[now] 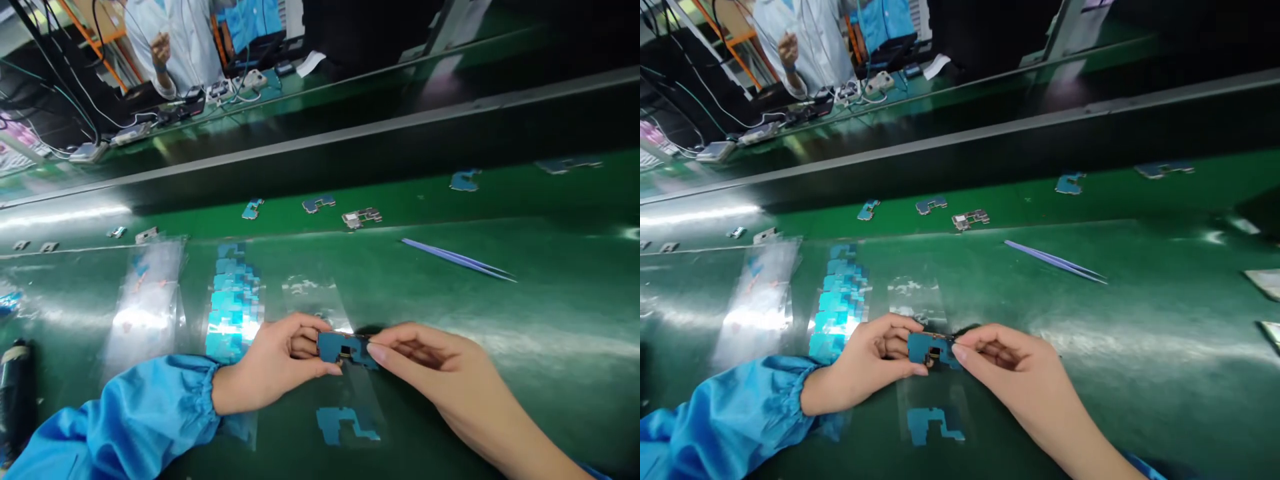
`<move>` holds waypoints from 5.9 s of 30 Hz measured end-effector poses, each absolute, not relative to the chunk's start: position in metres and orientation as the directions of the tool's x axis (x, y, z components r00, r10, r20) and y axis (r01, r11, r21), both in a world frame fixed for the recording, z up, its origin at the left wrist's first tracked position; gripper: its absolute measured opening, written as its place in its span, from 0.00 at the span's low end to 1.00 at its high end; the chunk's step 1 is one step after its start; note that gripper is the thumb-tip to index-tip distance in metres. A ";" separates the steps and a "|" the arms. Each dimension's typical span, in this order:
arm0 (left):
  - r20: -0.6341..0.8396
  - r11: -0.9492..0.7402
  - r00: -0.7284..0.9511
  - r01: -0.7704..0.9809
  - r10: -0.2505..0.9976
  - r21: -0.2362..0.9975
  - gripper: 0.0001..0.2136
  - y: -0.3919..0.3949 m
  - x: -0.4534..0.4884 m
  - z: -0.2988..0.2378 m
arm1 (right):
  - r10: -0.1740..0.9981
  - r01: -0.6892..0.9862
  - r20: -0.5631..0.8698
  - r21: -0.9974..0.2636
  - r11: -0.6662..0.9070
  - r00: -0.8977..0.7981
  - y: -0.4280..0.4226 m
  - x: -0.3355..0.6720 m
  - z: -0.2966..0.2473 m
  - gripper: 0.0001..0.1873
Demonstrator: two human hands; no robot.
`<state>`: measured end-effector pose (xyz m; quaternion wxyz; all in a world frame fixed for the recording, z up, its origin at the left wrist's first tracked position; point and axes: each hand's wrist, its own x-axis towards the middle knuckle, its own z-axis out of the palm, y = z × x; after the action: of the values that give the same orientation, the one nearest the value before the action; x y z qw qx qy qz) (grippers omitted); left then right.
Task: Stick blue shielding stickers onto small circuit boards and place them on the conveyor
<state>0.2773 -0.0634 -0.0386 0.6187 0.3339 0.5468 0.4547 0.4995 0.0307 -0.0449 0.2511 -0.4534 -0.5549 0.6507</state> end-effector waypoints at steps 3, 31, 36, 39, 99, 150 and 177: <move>-0.363 0.357 0.007 -0.212 0.932 0.910 0.25 -0.063 0.277 -0.039 | 0.817 0.230 -0.336 -0.939 -0.254 -0.470 0.033 0.499 -0.039 0.16; -0.321 0.327 0.063 -0.160 0.945 0.931 0.21 -0.062 0.273 -0.032 | 0.845 0.342 -0.413 -0.891 -0.298 -0.339 0.026 0.499 -0.024 0.10; -0.293 0.295 0.031 -0.131 0.956 0.947 0.20 -0.061 0.273 -0.033 | 0.851 0.351 -0.416 -0.887 -0.301 -0.321 0.022 0.497 -0.022 0.10; -0.275 0.276 0.022 -0.086 0.961 0.957 0.20 -0.062 0.273 -0.033 | 0.843 0.337 -0.424 -0.888 -0.314 -0.331 0.023 0.497 -0.022 0.10; -0.285 0.284 -0.010 0.095 0.959 0.954 0.16 -0.058 0.277 -0.023 | 0.850 0.297 -0.210 -0.952 -0.066 -0.484 0.028 0.483 -0.024 0.08; 0.191 -0.429 0.395 0.699 0.899 0.572 0.12 -0.078 0.255 -0.031 | 0.149 0.008 0.616 -0.226 0.974 -0.773 0.029 0.502 -0.064 0.14; 0.007 0.454 -0.564 0.672 0.826 0.585 0.13 0.033 0.071 0.009 | 0.892 0.046 -0.202 -0.979 -0.200 -0.404 0.039 0.496 -0.018 0.24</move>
<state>0.0711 0.0329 0.0088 0.1407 0.4455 0.8409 0.2731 0.4958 0.0386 -0.0181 0.3300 -0.4350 -0.5395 0.6410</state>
